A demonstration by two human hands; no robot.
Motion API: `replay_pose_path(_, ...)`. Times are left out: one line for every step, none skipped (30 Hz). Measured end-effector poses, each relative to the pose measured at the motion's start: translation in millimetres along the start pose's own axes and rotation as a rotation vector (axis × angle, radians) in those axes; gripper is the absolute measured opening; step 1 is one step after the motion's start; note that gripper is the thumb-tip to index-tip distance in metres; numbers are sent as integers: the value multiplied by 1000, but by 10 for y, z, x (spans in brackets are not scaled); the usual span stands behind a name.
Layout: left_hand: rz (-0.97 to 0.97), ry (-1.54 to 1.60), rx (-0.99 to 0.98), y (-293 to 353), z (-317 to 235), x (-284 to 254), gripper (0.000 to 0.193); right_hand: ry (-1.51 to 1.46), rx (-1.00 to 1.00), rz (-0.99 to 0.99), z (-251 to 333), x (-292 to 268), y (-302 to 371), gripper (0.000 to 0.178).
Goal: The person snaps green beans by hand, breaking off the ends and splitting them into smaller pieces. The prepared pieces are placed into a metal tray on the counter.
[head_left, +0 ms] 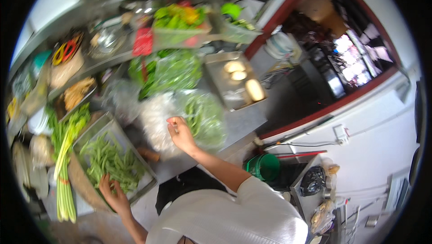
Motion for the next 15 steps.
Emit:
replay_pose_path(-9,22,16,-14,-75,50,34,250,-56,-36,-112,-247,-131,18)
replay_pose_path(-20,39,35,-83,-163,106,33,350,-63,-39,-312,-431,-239,18)
replay_pose_path(-22,63,61,-160,-313,181,31,442,-63,-40,-543,-569,-313,19)
replay_pose_path(5,98,101,-247,-486,277,30,518,-60,-32,-694,-614,-366,20)
replay_pose_path(30,122,141,-320,-666,334,29,539,6,-2,-813,-621,-386,21)
replay_pose_path(63,143,183,-380,-827,394,28,556,79,24,-932,-629,-379,21)
replay_pose_path(71,182,225,-420,-941,468,26,571,150,59,-992,-595,-376,22)
replay_pose_path(97,214,254,-456,-1067,543,26,583,163,104,-1007,-547,-386,21)
replay_pose_path(121,213,296,-485,-1187,615,25,592,180,146,-996,-498,-370,20)
replay_pose_path(146,214,331,-482,-1303,679,24,607,202,192,-986,-474,-335,19)
replay_pose_path(173,249,337,-470,-1411,730,24,589,204,184,-945,-495,-329,20)
replay_pose_path(200,285,338,-433,-1502,784,23,574,209,180,-906,-524,-316,21)
replay_pose_path(228,320,337,-410,-1570,839,22,560,213,177,-866,-552,-306,23)
replay_pose_path(255,305,329,-384,-1562,918,21,565,196,154,-807,-584,-289,22)
replay_pose_path(307,312,318,-346,-1609,998,21,578,183,123,-713,-681,-253,21)
Point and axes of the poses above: each hand's wrist, its own y-axis away from the middle knuckle, its own x-axis out of the palm, z = x × y, the point moved 8 cm from there along -y, towards the middle knuckle, and after that the axes turned 11 degrees about -y, right-handed, at the moved point
